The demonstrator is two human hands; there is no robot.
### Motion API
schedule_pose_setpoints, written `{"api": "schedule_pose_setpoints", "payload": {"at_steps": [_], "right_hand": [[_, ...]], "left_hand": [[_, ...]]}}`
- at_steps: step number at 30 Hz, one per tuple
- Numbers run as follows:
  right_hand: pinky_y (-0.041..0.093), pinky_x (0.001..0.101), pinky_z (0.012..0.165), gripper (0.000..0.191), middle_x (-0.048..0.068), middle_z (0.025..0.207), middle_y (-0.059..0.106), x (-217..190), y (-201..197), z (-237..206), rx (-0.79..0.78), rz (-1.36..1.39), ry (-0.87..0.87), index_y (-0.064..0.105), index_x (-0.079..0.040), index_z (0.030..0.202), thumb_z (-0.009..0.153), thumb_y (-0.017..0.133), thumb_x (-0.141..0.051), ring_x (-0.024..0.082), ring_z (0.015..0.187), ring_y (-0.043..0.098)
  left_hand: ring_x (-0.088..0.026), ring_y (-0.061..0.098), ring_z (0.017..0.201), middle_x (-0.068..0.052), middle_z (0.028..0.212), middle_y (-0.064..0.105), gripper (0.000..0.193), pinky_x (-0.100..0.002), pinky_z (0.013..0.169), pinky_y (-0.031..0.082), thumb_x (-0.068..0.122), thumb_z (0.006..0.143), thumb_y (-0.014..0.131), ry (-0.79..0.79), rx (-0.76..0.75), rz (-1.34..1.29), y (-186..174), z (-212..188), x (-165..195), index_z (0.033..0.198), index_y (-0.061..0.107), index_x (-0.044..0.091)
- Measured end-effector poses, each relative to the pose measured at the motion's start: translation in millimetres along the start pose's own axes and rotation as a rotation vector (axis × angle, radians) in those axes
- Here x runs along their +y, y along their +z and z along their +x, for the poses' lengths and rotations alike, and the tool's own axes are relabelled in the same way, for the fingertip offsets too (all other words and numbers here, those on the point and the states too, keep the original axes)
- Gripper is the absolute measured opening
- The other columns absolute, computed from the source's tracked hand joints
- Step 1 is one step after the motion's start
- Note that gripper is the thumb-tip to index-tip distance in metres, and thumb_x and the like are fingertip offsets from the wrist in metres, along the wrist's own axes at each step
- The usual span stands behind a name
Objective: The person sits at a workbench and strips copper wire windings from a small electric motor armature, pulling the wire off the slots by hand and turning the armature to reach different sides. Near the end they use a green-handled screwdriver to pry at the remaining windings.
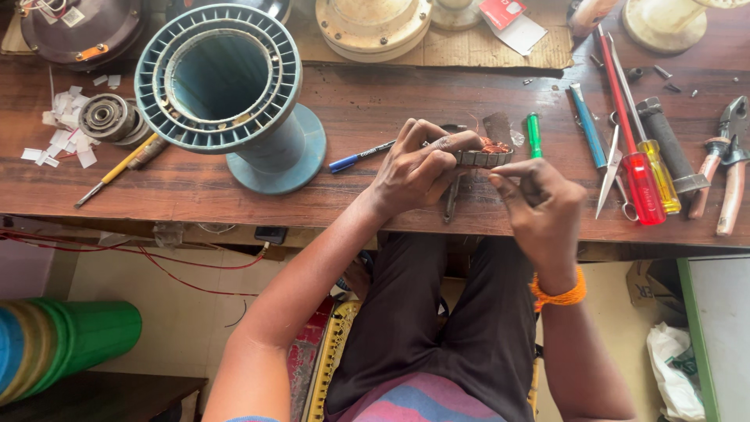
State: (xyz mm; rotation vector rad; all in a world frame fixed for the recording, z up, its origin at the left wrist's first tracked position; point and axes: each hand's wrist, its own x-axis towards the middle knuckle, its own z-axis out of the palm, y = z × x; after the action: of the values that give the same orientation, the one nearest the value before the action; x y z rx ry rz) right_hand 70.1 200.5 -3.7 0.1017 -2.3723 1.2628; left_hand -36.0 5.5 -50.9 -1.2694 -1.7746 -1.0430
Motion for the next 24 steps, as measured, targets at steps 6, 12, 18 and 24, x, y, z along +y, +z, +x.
{"api": "schedule_pose_setpoints", "payload": {"at_steps": [6,12,18,24], "right_hand": [[0.028,0.0215,0.054,0.007,-0.009,0.068,0.049,13.0,37.4,-31.2,0.097,0.245,0.093,0.069,-0.001,0.100,0.097,0.075,0.001,-0.001,0.062,0.038],[0.028,0.0208,0.055,0.007,-0.009,0.067,0.045,18.0,52.3,-58.2,0.095,0.280,0.097,0.068,-0.001,0.097,0.096,0.075,0.001,-0.001,0.062,0.036],[0.029,0.0211,0.053,0.007,-0.007,0.069,0.056,6.9,12.3,-33.5,0.022,0.146,0.047,0.073,-0.001,0.101,0.095,0.076,-0.001,0.000,0.060,0.040],[0.034,0.0246,0.054,0.009,-0.001,0.069,0.060,-18.3,1.4,12.6,-0.016,-0.038,-0.104,0.073,-0.001,0.100,0.096,0.080,-0.004,0.003,0.059,0.045]], "left_hand": [[-0.023,0.061,0.109,0.000,0.139,0.059,0.030,-0.037,0.090,0.050,0.019,0.092,0.077,0.112,-0.045,0.191,-3.0,0.1,1.8,0.115,0.058,0.023],[-0.022,0.060,0.116,0.003,0.126,0.052,0.031,-0.036,0.091,0.053,0.017,0.094,0.076,0.229,-0.031,0.381,-6.7,-2.8,8.0,0.119,0.064,0.031],[-0.022,0.062,0.115,0.000,0.125,0.053,0.019,-0.037,0.087,0.053,0.013,0.093,0.078,0.185,0.011,0.289,-0.2,-2.3,6.8,0.097,0.060,0.015],[-0.023,0.062,0.111,-0.005,0.123,0.053,0.022,-0.041,0.084,0.052,0.008,0.086,0.076,0.123,0.038,0.237,0.9,-6.3,4.7,0.084,0.054,0.009]]}}
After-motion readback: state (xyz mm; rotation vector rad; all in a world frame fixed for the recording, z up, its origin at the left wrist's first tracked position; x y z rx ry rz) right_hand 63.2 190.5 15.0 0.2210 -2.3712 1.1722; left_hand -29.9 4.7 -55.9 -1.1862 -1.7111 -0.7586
